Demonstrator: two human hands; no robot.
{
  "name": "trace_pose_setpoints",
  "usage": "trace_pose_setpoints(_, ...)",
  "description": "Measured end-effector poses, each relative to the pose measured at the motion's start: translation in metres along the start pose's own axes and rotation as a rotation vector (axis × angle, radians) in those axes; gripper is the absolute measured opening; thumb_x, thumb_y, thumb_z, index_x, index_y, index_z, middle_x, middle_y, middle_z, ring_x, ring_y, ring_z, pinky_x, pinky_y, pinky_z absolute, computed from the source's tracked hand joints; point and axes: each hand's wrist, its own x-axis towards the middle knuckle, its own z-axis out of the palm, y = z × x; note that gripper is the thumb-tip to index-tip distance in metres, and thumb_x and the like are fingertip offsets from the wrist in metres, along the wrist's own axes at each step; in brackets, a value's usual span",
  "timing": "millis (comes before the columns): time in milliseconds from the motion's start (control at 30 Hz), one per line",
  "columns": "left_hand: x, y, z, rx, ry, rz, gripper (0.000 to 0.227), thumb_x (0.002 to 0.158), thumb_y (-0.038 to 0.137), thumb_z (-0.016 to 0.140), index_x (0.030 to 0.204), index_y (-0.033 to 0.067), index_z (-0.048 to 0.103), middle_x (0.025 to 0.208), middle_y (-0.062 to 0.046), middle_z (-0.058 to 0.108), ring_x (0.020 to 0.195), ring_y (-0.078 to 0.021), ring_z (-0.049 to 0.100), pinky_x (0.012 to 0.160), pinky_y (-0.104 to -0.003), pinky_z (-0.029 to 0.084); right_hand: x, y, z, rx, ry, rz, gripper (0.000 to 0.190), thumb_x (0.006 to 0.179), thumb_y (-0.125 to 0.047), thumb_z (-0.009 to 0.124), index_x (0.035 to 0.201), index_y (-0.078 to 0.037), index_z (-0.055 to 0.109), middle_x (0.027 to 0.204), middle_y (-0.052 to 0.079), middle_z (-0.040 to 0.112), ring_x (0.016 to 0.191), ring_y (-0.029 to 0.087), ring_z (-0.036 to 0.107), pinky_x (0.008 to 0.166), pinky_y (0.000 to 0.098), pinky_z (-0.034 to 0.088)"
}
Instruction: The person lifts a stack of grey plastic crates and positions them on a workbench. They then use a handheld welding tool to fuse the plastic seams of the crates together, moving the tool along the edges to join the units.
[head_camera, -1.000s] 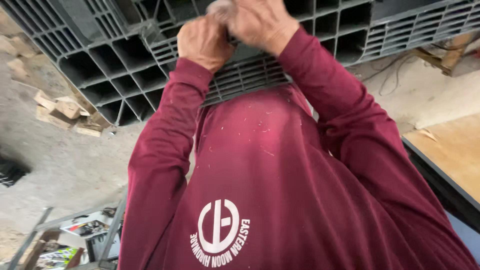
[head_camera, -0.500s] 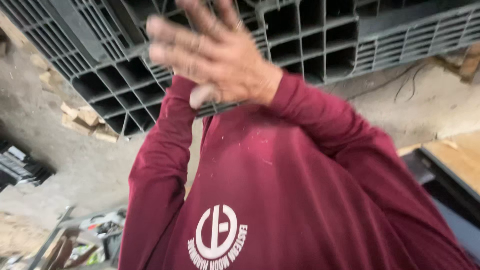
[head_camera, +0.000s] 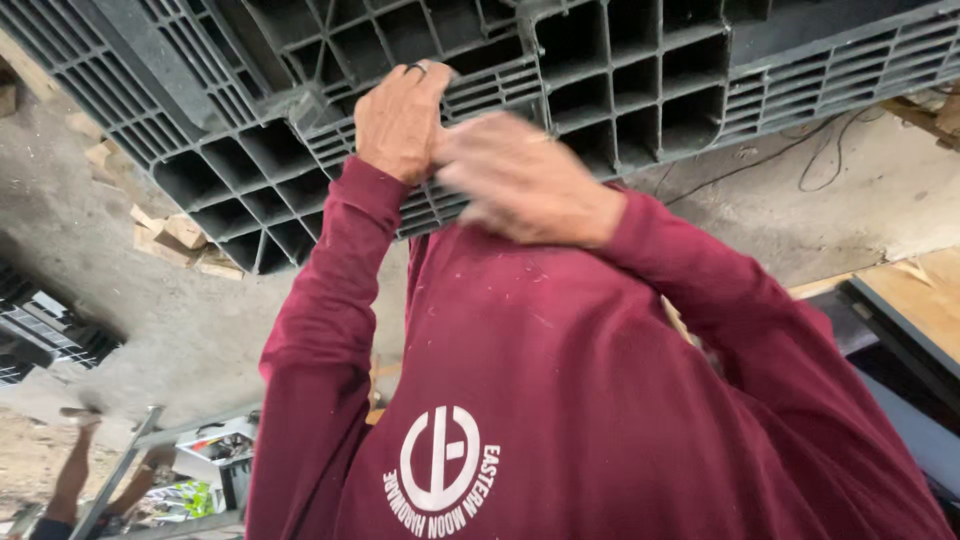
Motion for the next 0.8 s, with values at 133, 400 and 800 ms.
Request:
trace_pose_setpoints(133,0.025,0.017,0.008,-0.183,-0.117,-0.020,0.049,0.100,0.056,0.064,0.106,0.0081,0.073,0.103,-0.017,0.074,0.098,-0.0372,0.069,0.080,-0.049,0.053,-0.057,0.010,-0.031,-0.263,0.140,0.289,0.032,0.101,-0.005,0.080,0.127,-0.004,0.062,0.134,0.017,0.060,0.122,0.037,0.059,0.110,0.0538,0.044)
trace_pose_setpoints(400,0.071,0.023,0.052,-0.311,-0.413,-0.091,0.062,0.091,0.062,0.070,0.111,0.0029,0.073,0.097,-0.016,0.074,0.088,-0.0324,0.070,0.076,-0.047,0.052,-0.083,0.027,0.008,-0.600,0.126,0.473,0.030,0.095,-0.030,0.080,0.106,-0.005,0.070,0.126,0.013,0.055,0.136,0.039,0.039,0.124,0.0635,0.019)
trace_pose_setpoints(800,0.050,0.022,0.057,-0.221,-0.560,-0.234,0.061,0.079,0.061,0.081,0.096,0.0029,0.075,0.081,-0.013,0.071,0.073,-0.0283,0.067,0.068,-0.045,0.052,-0.100,0.031,0.003,-0.408,0.156,0.384,0.024,0.098,-0.018,0.078,0.117,-0.006,0.069,0.117,0.009,0.062,0.139,0.039,0.038,0.125,0.0620,0.016)
